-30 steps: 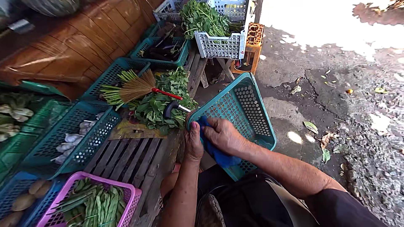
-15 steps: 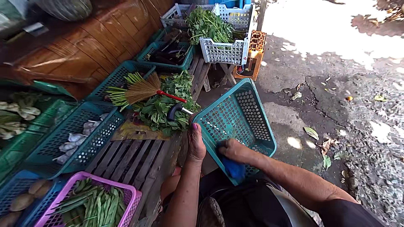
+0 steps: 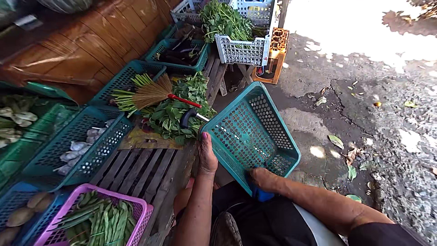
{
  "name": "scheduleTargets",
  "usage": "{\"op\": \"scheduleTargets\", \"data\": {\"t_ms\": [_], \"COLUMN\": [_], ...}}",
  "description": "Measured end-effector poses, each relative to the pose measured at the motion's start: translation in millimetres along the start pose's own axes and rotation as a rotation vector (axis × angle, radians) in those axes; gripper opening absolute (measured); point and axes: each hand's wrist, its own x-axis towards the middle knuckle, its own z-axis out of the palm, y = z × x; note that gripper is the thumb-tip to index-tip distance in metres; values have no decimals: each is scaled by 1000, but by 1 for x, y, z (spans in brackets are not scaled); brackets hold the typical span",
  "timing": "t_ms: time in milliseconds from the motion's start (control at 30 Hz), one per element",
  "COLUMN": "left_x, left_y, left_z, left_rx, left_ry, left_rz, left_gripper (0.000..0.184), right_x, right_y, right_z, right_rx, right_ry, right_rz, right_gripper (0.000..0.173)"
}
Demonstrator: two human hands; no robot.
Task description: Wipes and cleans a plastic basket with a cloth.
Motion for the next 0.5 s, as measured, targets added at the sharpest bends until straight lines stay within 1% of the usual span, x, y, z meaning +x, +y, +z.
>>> {"op": "scheduleTargets", "data": {"t_ms": [67, 100, 133, 200, 233, 300, 333, 367, 400, 433, 500], "left_x": [-1, -1, -1, 0, -1, -2, -2, -3, -3, -4, -5], "left_y": [5, 8, 10, 13, 13, 14, 15, 14, 11, 8, 2], "left_z": [4, 6, 9, 14, 16, 18, 18, 16, 15, 13, 4], "left_rx": [-9, -20, -37, -55, -55, -41, -33, -35, -45, -61, -71], "left_ry": [-22, -36, -49, -85, -105, -126, -130, -131, -114, -81, -24], "left_rz": [12, 18, 33, 78, 98, 134, 139, 138, 126, 106, 47], "left_gripper": [63, 64, 64, 60, 61, 69, 71, 69, 67, 65, 63], "right_x": [2, 1, -1, -13, -17, -16, -13, -10, -7, -3, 0], "right_y": [-5, -16, -29, -64, -79, -95, -100, -101, -98, -91, -67], "right_z": [-14, -26, -45, -88, -106, -125, -126, -121, -110, -96, -60], "right_rx": [79, 158, 230, 353, 426, 575, 603, 567, 493, 392, 200], "right_ry": [-4, 43, 115, 303, 406, 600, 656, 669, 641, 585, 389], "right_rz": [38, 40, 15, -87, -143, -270, -310, -319, -298, -262, -169], "right_gripper": [33, 32, 31, 29, 28, 23, 22, 21, 21, 25, 31]}}
